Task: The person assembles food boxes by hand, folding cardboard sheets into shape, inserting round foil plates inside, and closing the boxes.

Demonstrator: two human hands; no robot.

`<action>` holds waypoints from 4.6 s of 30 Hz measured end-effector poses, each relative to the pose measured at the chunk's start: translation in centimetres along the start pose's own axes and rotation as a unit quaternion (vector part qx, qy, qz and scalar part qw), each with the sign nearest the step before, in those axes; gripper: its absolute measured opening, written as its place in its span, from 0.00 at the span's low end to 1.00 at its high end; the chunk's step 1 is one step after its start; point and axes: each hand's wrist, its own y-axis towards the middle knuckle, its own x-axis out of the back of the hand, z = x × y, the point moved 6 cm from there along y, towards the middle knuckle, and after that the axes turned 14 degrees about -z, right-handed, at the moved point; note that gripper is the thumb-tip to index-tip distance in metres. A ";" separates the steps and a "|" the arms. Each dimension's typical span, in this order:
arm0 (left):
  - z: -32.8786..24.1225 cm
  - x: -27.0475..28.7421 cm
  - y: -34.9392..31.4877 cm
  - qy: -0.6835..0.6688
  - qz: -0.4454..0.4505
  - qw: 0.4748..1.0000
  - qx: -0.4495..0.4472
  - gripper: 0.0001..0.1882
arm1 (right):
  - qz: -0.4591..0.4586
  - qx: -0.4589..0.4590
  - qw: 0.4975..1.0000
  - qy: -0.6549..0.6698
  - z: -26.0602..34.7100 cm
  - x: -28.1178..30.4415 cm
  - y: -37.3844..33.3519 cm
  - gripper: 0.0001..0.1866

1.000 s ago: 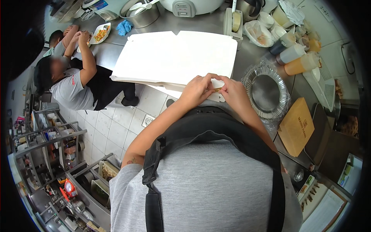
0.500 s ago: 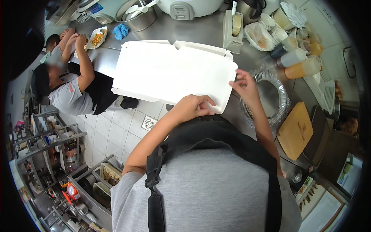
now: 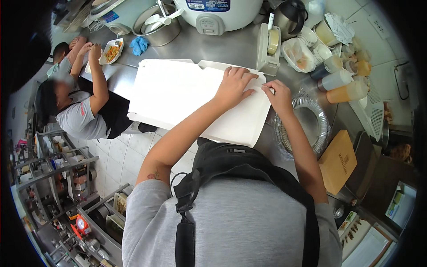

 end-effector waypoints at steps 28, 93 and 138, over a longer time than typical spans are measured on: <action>0.9 -2.8 0.0 -0.109 0.062 0.991 0.039 0.07 | 0.026 0.030 0.999 -0.026 1.0 1.4 -1.1 0.11; 19.8 15.6 -15.5 0.138 -0.060 0.867 0.474 0.26 | 0.237 0.103 0.964 0.054 7.3 -0.3 -8.6 0.34; 0.6 -0.5 -15.1 -0.212 0.182 0.869 0.408 0.13 | 0.191 0.018 0.979 0.065 3.1 -1.5 -8.7 0.09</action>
